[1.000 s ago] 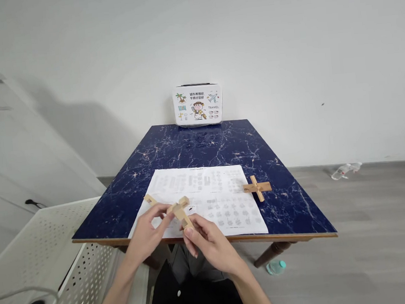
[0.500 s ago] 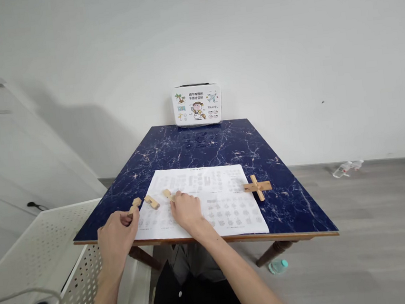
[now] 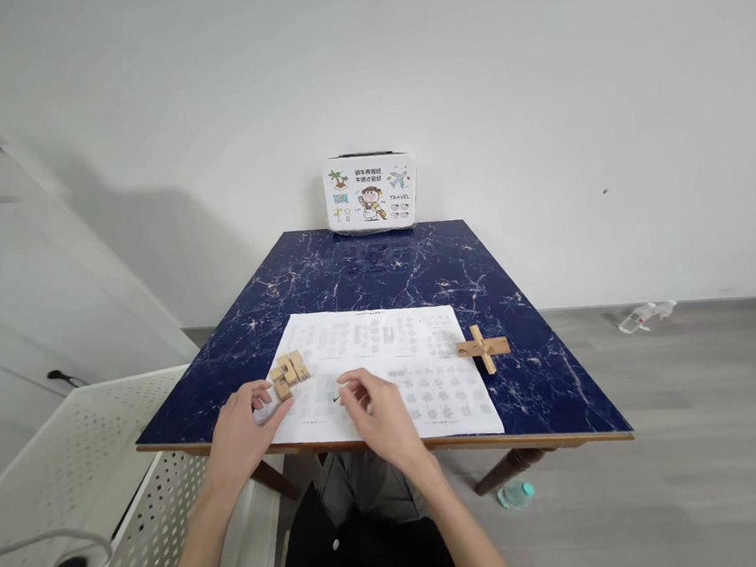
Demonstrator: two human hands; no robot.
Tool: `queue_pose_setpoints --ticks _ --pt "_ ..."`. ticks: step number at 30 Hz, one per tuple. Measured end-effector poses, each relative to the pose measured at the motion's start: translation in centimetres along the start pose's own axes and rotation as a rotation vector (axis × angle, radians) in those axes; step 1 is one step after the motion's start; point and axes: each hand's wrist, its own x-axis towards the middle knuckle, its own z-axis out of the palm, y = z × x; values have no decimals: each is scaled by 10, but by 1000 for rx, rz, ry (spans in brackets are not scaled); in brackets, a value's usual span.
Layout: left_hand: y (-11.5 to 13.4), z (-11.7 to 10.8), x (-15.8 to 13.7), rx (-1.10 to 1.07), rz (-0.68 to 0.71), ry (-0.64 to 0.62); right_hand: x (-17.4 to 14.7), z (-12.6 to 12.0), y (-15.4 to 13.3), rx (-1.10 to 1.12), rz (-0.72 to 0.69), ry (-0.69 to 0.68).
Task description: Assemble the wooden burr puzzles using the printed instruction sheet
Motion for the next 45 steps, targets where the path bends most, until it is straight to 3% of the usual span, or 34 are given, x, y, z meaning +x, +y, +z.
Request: queue_pose_setpoints --ticks 5,10,13,17,24,28,34,45 --pt "-1 5 18 -36 -13 -80 -20 -54 30 -13 100 129" --pt "-10 17 29 -128 -18 -10 -23 -77 56 -63 128 206" --pt "-14 19 30 -221 13 22 -24 -80 60 -86 115 184" --pt "-12 13 28 -220 46 -29 -25 -80 60 -20 130 212" --pt "-1 8 27 -189 47 -12 -24 -77 54 229 93 547" --pt "-1 9 26 -168 48 -9 -22 -77 58 249 119 641" --pt "-1 10 26 -118 40 -7 -18 -80 62 299 187 637" --pt "-4 13 25 -115 7 34 -18 -76 70 297 160 670"
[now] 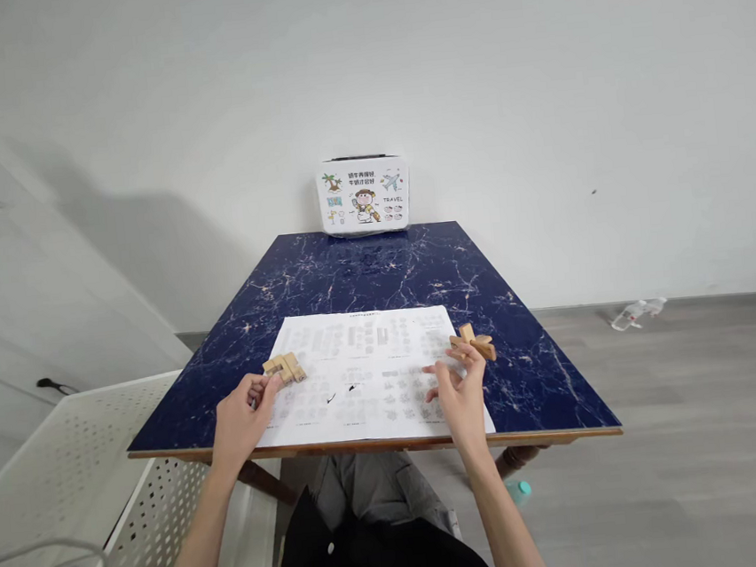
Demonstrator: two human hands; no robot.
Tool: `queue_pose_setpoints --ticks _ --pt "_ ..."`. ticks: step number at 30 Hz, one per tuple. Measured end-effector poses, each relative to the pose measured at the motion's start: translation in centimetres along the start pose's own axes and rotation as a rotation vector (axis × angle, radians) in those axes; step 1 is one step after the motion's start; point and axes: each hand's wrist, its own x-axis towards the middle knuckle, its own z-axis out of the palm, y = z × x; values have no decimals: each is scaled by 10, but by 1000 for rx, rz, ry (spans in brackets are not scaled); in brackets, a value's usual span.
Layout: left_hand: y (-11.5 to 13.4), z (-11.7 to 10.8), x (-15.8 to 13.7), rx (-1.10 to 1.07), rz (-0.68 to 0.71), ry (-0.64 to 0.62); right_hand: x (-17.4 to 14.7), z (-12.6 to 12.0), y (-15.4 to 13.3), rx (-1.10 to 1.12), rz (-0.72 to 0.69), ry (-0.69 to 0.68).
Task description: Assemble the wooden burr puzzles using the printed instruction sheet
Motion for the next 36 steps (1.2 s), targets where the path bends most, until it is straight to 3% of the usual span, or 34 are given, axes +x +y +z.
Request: queue_pose_setpoints --ticks 8,14,20,22,25,29,32,36 --pt "-5 3 0 7 -26 6 -5 0 -10 -112 -22 -90" --pt "-1 0 -1 -9 -22 1 -11 -1 -18 -191 -20 -249" --pt "31 -3 -6 33 86 221 -12 -6 -19 -235 -89 -494" --pt "53 1 -11 -93 198 84 -12 -7 -21 -246 -103 -565" --pt "89 15 -17 -272 360 -285 -12 -8 -25 -256 -100 -656" --pt "123 36 -12 -448 459 -614 -11 -11 -31 -241 -58 -763" --pt "132 48 1 -473 486 -724 -10 -13 -32 -190 -27 -806" --pt "132 58 13 -498 497 -692 -9 -11 -33 -94 35 -781"
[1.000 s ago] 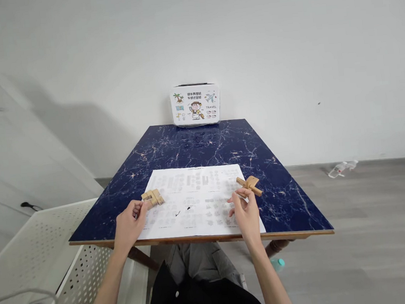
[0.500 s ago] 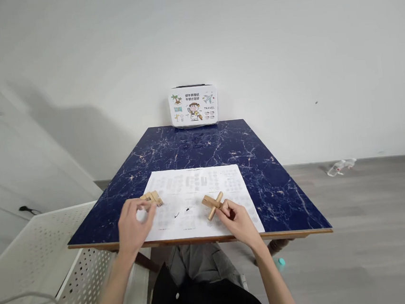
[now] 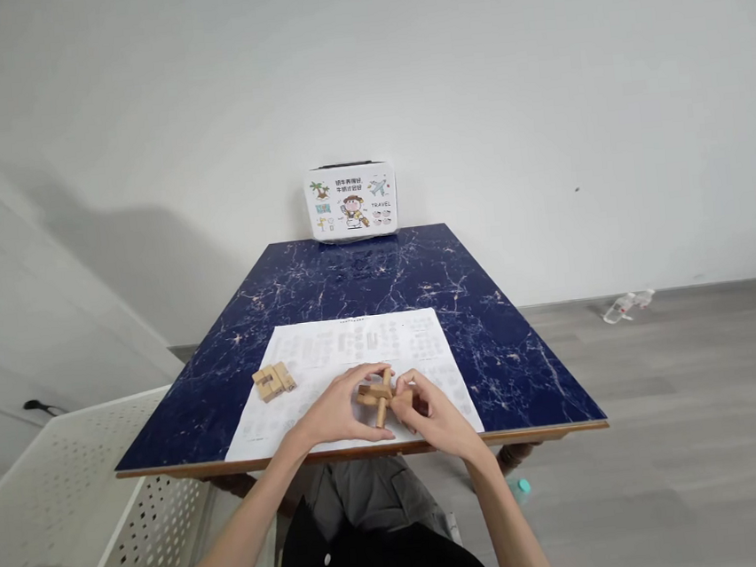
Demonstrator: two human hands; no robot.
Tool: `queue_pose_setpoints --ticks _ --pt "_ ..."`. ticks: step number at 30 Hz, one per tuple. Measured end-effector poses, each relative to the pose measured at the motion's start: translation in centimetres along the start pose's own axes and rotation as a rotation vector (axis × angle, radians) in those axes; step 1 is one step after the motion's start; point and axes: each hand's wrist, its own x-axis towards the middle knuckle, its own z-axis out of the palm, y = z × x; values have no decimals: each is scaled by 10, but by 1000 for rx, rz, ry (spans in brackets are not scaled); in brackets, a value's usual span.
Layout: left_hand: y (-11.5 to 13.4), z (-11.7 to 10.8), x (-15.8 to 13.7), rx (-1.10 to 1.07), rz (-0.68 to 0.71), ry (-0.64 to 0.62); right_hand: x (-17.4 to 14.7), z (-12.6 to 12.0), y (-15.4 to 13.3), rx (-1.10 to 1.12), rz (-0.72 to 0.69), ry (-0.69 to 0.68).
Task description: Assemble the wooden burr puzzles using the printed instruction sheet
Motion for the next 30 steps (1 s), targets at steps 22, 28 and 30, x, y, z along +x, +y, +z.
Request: queue_pose_setpoints --ticks 22,28,30 --pt "-14 8 3 -32 -70 149 9 0 10 -99 -54 117" --pt "-13 7 1 -63 -90 135 9 -1 11 -21 -14 108" --pt "-14 8 0 -65 -99 137 9 -1 12 -5 -5 98"
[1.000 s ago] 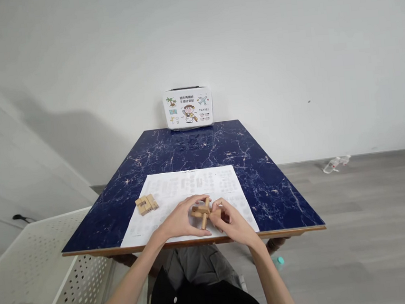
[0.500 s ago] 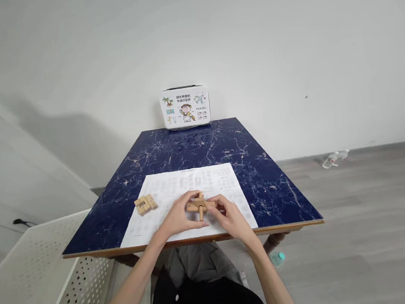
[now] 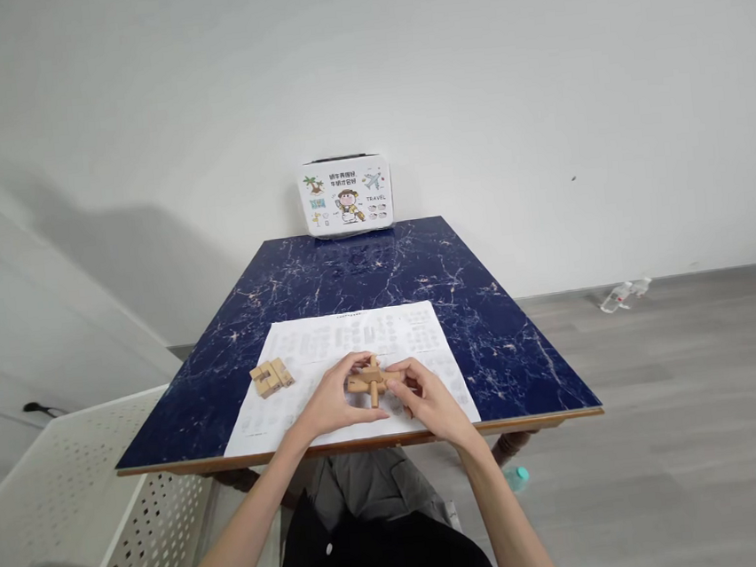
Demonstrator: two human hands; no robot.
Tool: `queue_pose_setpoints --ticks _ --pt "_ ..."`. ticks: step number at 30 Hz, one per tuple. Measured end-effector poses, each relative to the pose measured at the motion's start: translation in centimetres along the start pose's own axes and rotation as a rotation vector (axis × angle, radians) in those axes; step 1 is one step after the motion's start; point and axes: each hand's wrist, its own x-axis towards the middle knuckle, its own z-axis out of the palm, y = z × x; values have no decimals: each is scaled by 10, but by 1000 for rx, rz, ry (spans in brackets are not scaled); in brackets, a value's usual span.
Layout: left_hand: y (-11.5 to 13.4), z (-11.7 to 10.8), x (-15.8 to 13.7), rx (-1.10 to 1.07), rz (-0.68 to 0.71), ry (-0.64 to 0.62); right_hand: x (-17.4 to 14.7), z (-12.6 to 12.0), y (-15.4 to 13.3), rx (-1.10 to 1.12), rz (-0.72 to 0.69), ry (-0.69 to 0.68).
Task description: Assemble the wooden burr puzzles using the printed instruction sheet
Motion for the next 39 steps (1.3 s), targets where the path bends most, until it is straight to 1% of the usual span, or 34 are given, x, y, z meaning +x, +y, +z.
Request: queue_pose_setpoints --ticks 5,14,23,30,35,39 --pt "0 1 0 -1 2 -11 0 -2 0 -24 7 -15" --pt "7 0 -1 -50 7 -15 -1 -2 -1 -96 -4 -13" --pt "8 -1 -1 -36 13 -21 0 -4 -1 -98 28 -9" --pt "8 -2 0 -32 25 -21 2 -7 -8 -63 24 -53" --pt "8 -3 -1 -37 17 -33 -2 -4 -9 -67 20 -5" --pt "10 -4 -2 -22 47 -35 -3 5 -7 -39 15 92"
